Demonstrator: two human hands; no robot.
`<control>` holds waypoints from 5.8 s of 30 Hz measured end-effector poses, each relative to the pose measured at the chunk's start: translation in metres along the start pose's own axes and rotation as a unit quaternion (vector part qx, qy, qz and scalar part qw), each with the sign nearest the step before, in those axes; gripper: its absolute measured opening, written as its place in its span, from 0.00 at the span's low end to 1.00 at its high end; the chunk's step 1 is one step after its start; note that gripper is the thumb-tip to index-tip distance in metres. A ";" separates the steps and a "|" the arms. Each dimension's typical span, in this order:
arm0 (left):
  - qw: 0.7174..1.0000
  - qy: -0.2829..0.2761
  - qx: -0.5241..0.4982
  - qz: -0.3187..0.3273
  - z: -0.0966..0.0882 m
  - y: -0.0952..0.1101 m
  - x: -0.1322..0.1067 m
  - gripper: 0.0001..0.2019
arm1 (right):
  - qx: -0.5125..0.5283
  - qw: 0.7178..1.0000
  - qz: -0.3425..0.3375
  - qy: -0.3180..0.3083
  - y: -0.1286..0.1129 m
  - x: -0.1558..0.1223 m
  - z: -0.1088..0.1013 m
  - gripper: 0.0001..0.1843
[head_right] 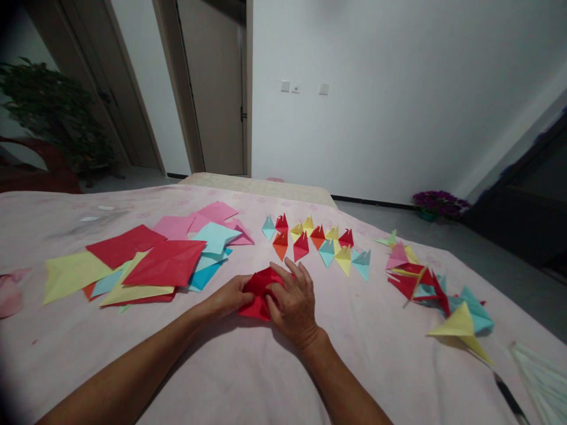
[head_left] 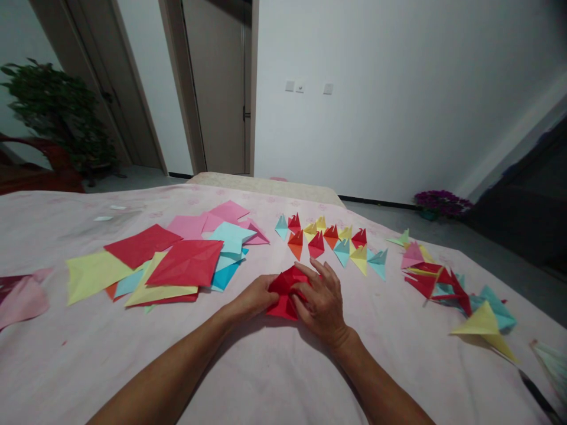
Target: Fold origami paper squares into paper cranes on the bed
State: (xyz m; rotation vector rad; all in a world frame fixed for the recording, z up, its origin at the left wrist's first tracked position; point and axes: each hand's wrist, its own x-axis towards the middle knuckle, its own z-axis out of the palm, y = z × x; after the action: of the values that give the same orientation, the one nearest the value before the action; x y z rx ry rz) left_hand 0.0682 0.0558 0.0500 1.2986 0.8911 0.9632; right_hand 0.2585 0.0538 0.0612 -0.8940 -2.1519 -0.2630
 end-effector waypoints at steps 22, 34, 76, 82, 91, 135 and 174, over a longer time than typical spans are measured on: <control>0.996 0.007 0.081 -0.035 -0.009 0.007 0.002 0.23 | 0.113 0.993 0.026 -0.003 0.002 0.008 -0.002 0.16; 0.992 0.086 -0.094 -0.004 -0.010 0.001 0.006 0.17 | 0.328 0.865 0.374 0.063 0.018 0.006 0.012 0.06; 0.948 0.279 -0.143 0.063 0.030 -0.011 -0.001 0.13 | 0.487 0.745 0.449 0.076 -0.001 0.012 0.015 0.14; 0.923 0.310 -0.220 0.056 0.023 -0.014 0.003 0.17 | 0.256 0.933 0.225 0.121 -0.003 0.001 0.008 0.12; 0.935 0.290 -0.199 0.034 0.032 -0.012 -0.002 0.18 | 0.111 0.966 0.218 0.088 -0.002 0.005 0.015 0.04; 0.970 0.219 -0.091 0.062 0.007 -0.032 0.000 0.18 | 0.436 0.809 0.394 0.010 -0.009 -0.007 0.047 0.15; 0.927 0.199 -0.317 0.014 -0.049 -0.017 -0.025 0.13 | 0.262 0.915 0.275 0.137 -0.052 0.028 0.086 0.13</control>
State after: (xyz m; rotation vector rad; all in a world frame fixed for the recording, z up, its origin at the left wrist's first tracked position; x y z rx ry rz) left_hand 0.0152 0.0495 0.0294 0.5687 0.7649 1.4242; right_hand 0.1605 0.0685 0.0280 -1.0196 -1.5148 0.4310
